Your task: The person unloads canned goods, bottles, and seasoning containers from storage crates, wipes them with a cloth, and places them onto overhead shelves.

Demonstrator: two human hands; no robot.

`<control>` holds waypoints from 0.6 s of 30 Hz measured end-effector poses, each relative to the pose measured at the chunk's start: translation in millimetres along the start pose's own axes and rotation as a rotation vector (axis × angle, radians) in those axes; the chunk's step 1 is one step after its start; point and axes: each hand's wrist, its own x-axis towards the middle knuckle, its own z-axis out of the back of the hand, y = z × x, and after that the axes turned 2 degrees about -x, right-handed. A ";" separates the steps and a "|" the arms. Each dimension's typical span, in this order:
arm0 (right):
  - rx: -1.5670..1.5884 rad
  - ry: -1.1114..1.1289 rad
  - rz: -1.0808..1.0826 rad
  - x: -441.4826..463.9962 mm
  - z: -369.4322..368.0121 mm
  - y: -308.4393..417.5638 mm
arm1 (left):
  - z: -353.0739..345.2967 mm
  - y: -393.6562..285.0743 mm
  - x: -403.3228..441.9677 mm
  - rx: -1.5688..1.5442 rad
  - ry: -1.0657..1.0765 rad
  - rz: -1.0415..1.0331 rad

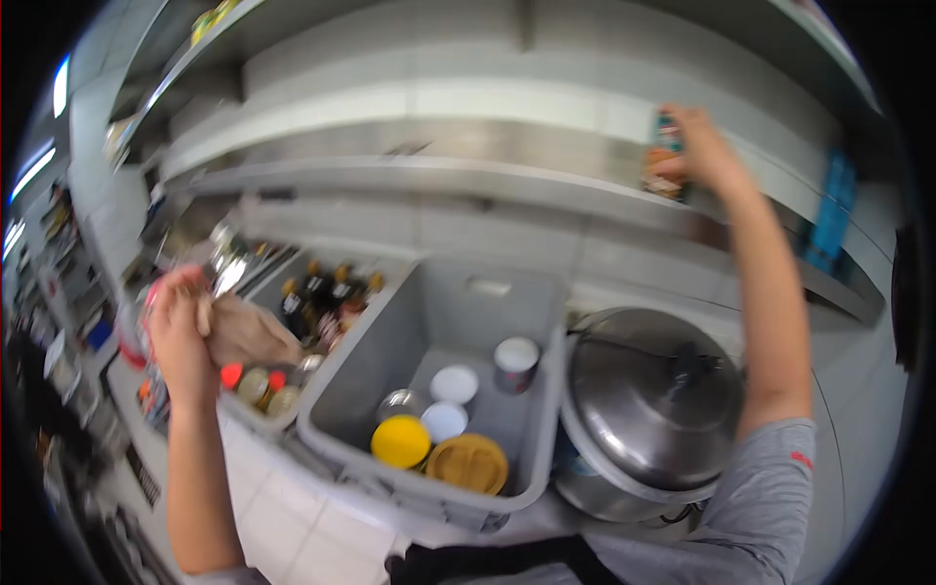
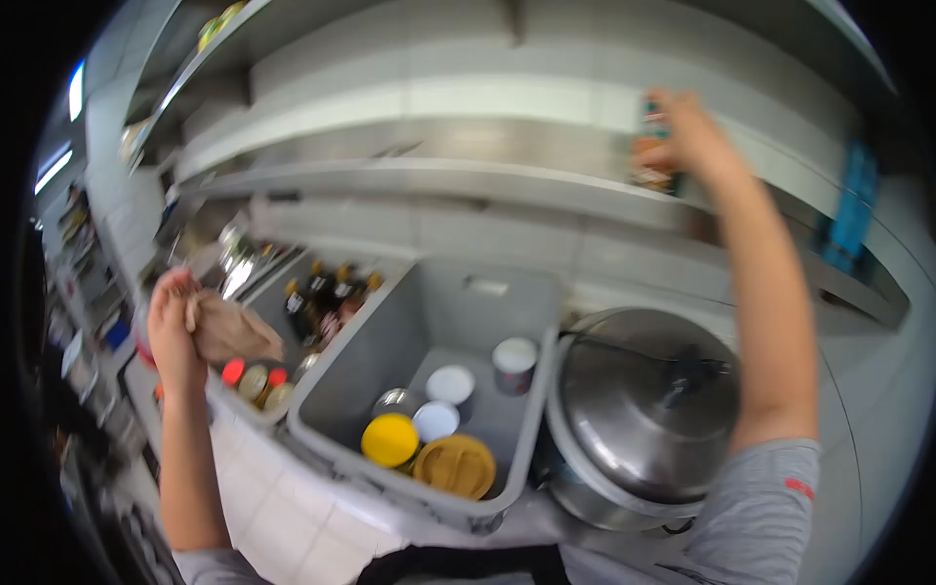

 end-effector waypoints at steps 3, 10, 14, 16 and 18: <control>-0.240 0.089 -0.083 66.0 -53.2 -93.6 | 89.2 -6.0 19.2 0.338 -0.100 -0.021; -0.464 -0.391 0.245 104.8 -48.5 -52.8 | 174.9 16.4 35.7 0.988 0.193 0.072; -0.174 -0.454 0.488 29.5 -39.5 221.8 | 178.3 67.6 70.0 1.319 0.585 0.170; 0.062 -0.237 0.648 4.7 -51.0 314.8 | 184.5 107.6 86.2 1.437 0.737 0.030; 0.400 0.039 0.603 -18.9 -88.7 398.9 | 193.3 146.1 97.6 1.421 0.838 -0.031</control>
